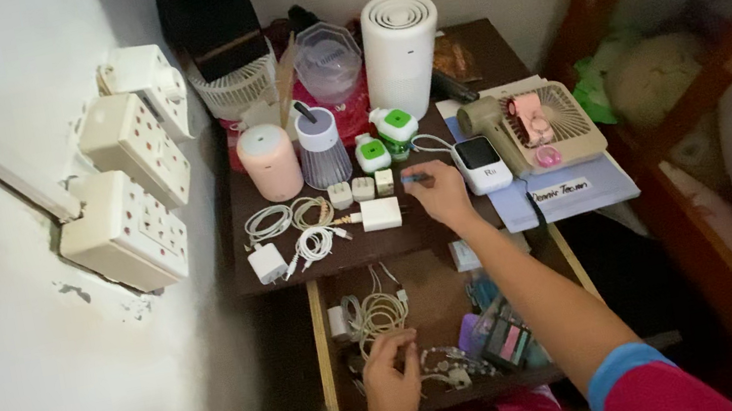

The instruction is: The person organizes small electronic accessories in a drawer. They pick up a pink circular device and place it on the desk, then coil a white USB cable and place it in the drawer. They continue to pick up and place various chargers and cables on the desk and in the drawer.

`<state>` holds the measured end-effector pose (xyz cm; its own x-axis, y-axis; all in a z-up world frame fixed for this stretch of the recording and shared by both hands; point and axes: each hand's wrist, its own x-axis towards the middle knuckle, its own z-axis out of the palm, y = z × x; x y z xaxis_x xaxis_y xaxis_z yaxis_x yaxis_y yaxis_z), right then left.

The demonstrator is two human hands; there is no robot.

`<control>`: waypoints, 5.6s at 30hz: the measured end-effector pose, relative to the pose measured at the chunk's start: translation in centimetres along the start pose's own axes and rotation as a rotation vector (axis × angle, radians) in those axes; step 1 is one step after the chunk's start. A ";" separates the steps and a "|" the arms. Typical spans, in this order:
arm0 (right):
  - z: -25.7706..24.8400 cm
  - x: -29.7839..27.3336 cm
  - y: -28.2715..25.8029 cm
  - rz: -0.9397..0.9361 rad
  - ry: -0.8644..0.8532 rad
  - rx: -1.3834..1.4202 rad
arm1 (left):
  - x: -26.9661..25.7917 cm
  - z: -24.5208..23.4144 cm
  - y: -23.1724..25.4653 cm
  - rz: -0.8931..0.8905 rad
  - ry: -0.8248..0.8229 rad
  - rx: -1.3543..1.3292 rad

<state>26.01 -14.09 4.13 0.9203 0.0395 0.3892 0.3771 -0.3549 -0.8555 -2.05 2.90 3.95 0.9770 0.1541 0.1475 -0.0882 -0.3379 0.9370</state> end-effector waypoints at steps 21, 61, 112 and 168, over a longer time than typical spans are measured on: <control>1.7 1.5 2.2 0.141 -0.050 -0.181 | 0.7 1.0 -2.5 -0.121 -0.234 0.190; -6.5 -11.2 -0.3 0.359 -0.039 0.371 | 11.0 -1.8 -10.6 0.362 -0.461 1.525; -0.6 -20.9 -3.7 0.750 -0.312 0.586 | 3.0 -1.2 1.5 0.251 -0.176 0.055; -4.1 -26.0 -0.1 0.490 -0.092 0.411 | 18.6 -12.1 -1.0 -0.149 -0.017 -0.374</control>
<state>1.63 -18.95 -4.51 0.9943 0.0498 -0.0946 -0.0964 0.0344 -0.9948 13.84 17.35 9.56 0.9872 0.1597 -0.0009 -0.0070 0.0490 0.9988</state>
